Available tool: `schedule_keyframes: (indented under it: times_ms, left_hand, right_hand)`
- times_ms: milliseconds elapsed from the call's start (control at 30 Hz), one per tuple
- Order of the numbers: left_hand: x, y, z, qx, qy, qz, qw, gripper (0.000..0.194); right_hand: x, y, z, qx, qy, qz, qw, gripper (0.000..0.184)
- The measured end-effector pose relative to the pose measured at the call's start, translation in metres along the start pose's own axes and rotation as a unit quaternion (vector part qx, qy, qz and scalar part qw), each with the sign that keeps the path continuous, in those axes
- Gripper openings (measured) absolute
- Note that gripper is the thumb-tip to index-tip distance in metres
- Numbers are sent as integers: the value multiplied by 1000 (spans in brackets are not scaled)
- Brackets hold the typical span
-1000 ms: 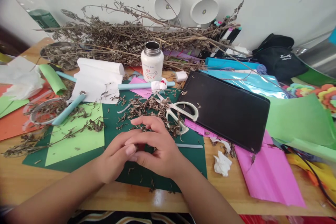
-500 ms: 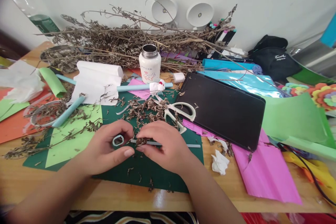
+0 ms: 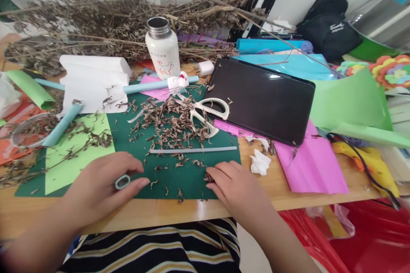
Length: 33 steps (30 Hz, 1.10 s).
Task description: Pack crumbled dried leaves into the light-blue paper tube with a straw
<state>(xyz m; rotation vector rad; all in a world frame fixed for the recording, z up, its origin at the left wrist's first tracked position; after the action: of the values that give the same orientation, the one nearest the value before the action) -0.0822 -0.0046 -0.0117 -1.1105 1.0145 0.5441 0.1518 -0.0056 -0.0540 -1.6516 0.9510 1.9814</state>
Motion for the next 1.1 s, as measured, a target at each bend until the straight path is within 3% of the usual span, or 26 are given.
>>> schedule_keyframes:
  times_ms: [167, 300, 467, 600, 733, 867, 1100]
  left_hand:
    - [1, 2, 10, -11, 20, 17, 1000, 23]
    - [-2, 7, 16, -3, 10, 31, 999, 22]
    - [0, 9, 20, 11, 13, 41, 999, 21]
    - [2, 13, 17, 11, 2, 31, 999, 19]
    - [3, 16, 16, 14, -2, 20, 1000, 19]
    - [5, 18, 15, 7, -2, 10, 1000, 19]
    - [6, 18, 14, 19, -17, -5, 1000, 17]
  right_hand:
    - [-4, 0, -5, 32, -31, 36, 998, 30]
    - [-4, 3, 2, 83, -70, 33, 994, 22]
    - [1, 6, 11, 95, -54, 56, 992, 14]
    - [0, 4, 1, 101, -60, 85, 989, 14]
    - [-5, -1, -7, 108, -82, 47, 990, 10]
    - [-4, -5, -10, 113, -60, 51, 990, 5]
    - [0, -5, -12, 120, -82, 80, 986, 14]
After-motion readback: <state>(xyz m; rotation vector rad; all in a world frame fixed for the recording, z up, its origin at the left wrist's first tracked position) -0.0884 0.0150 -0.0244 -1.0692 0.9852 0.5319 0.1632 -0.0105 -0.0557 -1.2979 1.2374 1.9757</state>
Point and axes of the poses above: each hand's wrist, its own z-axis towards the middle knuckle, its own x-axis out of the palm, y = z × x, the point moved 3 cm from there along z, towards the middle knuckle, and after that the axes turned 7 degrees about -x, right-handed, at the moved point
